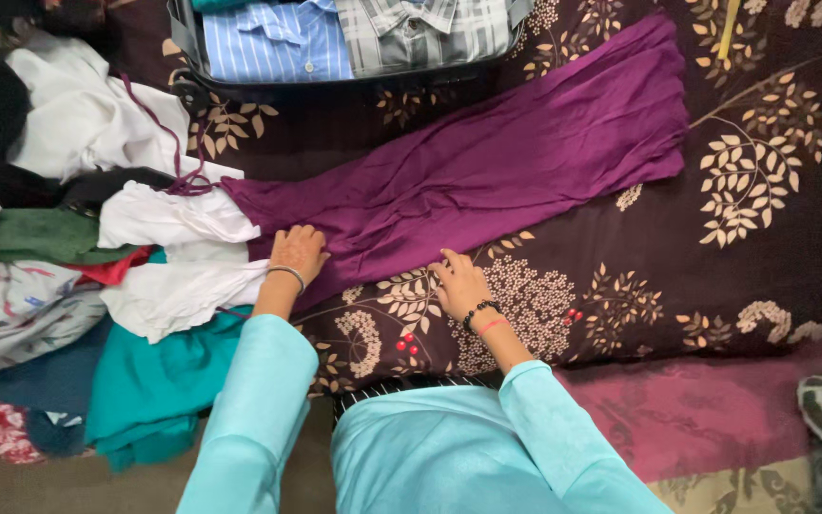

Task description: The person folds a purple dress and a white top on a bed and places them into an open suitcase. The person handles the garments by hand, smoothing and folding them before stacking them inside the suitcase.

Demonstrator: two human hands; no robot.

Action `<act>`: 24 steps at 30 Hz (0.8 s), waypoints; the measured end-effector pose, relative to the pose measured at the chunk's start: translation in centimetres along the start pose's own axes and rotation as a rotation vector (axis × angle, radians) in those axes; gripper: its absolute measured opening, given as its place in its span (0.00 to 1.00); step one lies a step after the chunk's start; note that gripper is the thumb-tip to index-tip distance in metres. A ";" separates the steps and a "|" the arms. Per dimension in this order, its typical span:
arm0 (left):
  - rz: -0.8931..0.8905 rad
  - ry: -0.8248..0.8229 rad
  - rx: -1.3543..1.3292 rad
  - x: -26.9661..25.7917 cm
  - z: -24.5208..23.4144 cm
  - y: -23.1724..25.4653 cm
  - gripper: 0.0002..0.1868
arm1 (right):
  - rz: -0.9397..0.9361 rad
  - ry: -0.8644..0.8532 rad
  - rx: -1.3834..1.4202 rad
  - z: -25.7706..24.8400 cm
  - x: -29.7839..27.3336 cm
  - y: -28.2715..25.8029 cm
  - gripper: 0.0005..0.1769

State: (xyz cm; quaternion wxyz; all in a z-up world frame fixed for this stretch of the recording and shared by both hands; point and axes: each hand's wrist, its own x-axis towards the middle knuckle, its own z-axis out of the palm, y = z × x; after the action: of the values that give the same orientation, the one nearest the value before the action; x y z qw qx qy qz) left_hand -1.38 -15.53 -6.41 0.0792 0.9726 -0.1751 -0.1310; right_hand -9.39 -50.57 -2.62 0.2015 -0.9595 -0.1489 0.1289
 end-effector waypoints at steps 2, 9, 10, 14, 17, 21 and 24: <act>0.006 0.080 -0.047 -0.2 -1.1 -0.4 0.12 | -0.007 -0.002 0.029 -0.8 -0.7 1.1 0.29; -0.252 0.318 0.079 1.2 -4.0 4.1 0.22 | -0.035 0.025 0.053 -2.5 0.6 4.3 0.26; -0.226 0.364 0.044 1.4 -4.2 5.3 0.23 | -0.045 0.056 0.050 -2.7 1.5 4.5 0.25; -0.109 0.312 -0.086 3.3 -3.5 9.0 0.20 | -0.062 0.096 -0.042 -4.1 5.4 5.6 0.25; -0.110 0.247 -0.053 5.3 -1.5 10.1 0.15 | -0.098 0.017 -0.109 -4.6 8.2 7.1 0.24; -0.260 0.184 -0.002 7.0 0.7 9.6 0.12 | -0.124 0.090 -0.094 -4.2 9.5 9.4 0.20; -0.283 0.188 0.003 7.7 0.6 9.4 0.12 | -0.187 0.189 -0.089 -4.6 8.2 10.3 0.16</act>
State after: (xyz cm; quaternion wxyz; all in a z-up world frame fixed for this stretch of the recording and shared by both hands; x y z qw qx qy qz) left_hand 2.43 -27.11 -6.85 0.0744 0.9956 -0.0282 -0.0492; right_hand 1.98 -58.45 -4.47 0.1832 -0.9573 -0.2234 0.0121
